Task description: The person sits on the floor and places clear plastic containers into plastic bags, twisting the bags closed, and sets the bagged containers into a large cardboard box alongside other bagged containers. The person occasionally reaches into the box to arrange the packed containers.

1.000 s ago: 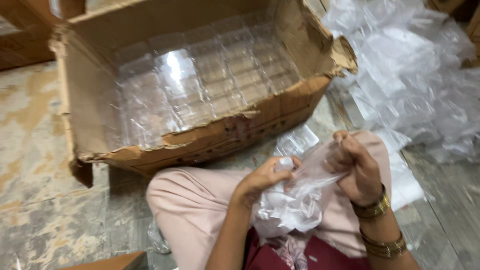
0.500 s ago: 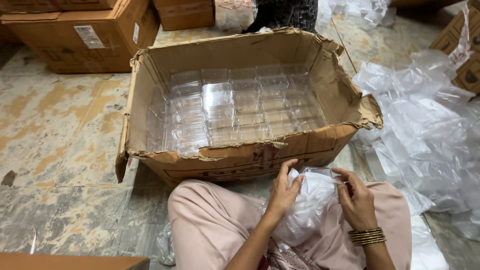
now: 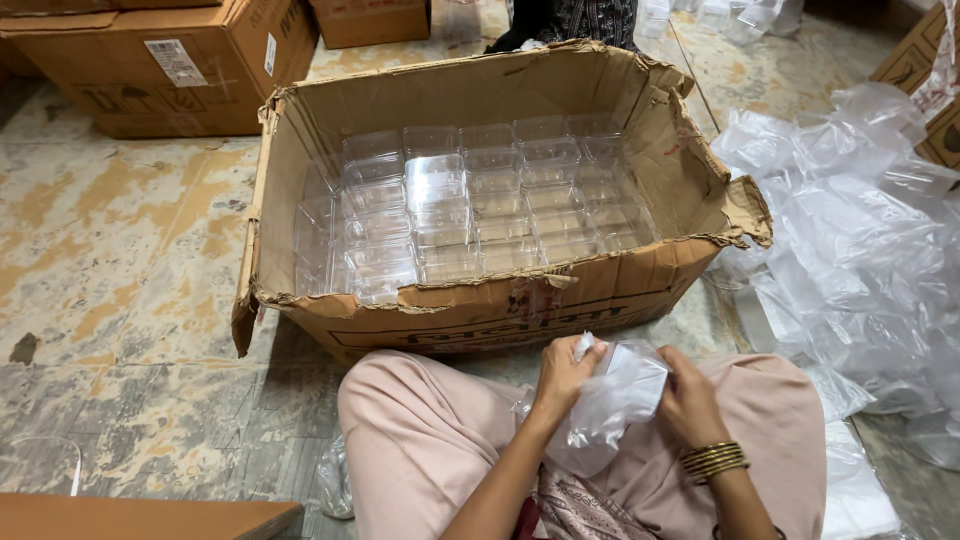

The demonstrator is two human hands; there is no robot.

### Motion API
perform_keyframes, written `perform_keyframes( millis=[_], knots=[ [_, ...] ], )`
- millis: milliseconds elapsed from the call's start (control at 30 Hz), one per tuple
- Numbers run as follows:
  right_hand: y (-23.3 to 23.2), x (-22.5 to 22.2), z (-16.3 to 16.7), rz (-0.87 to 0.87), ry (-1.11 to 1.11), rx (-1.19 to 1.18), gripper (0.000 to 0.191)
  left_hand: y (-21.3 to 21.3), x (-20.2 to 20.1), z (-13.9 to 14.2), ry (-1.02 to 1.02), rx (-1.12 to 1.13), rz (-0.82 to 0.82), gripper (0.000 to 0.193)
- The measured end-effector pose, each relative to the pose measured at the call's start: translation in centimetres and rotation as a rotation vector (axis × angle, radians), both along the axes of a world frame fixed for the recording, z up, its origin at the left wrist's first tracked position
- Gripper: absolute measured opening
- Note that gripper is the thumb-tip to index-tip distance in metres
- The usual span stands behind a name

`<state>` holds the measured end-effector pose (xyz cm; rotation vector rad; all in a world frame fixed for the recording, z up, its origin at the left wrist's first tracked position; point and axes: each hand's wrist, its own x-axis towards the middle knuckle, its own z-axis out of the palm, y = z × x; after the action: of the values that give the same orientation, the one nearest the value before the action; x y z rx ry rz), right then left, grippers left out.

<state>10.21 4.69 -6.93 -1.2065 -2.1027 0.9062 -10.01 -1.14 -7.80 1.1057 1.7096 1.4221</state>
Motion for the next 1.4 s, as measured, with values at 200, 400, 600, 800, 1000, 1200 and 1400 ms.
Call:
perform_keyframes(
  millis=[200, 400, 600, 800, 1000, 1200, 1400],
  knots=[
    [-0.9, 0.3, -1.7, 0.084, 0.23, -0.096, 0.043, -0.7, 0.8, 1.7, -0.057, 0.204, -0.051, 0.017],
    [-0.6, 4.4, -1.5, 0.099, 0.769, -0.927, 0.03, -1.2, 0.9, 3.0, -0.327, 0.304, -0.256, 0.018],
    [1.0, 10.5, -2.3, 0.027, 0.797, -0.888, 0.026, -1.6, 2.3, 2.8, -0.109, 0.218, -0.321, 0.029],
    [11.2, 18.9, 0.7, -0.189, 1.175, -0.451, 0.018, -1.0, 0.6, 3.2, -0.096, -0.054, -0.131, 0.045],
    [19.0, 18.4, 2.6, -0.483, 1.22, -0.279, 0.018, -1.1, 0.0, 3.1, -0.056, 0.06, -0.002, 0.033],
    [17.9, 13.7, 2.1, -0.517, 0.969, -0.16, 0.04, -1.1, -0.5, 2.9, -0.178, 0.115, -0.098, 0.026],
    [7.9, 0.7, 0.0, 0.092, 0.605, -0.417, 0.036, -1.6, 0.1, 4.2, -0.132, 0.248, -0.169, 0.024]
  ],
)
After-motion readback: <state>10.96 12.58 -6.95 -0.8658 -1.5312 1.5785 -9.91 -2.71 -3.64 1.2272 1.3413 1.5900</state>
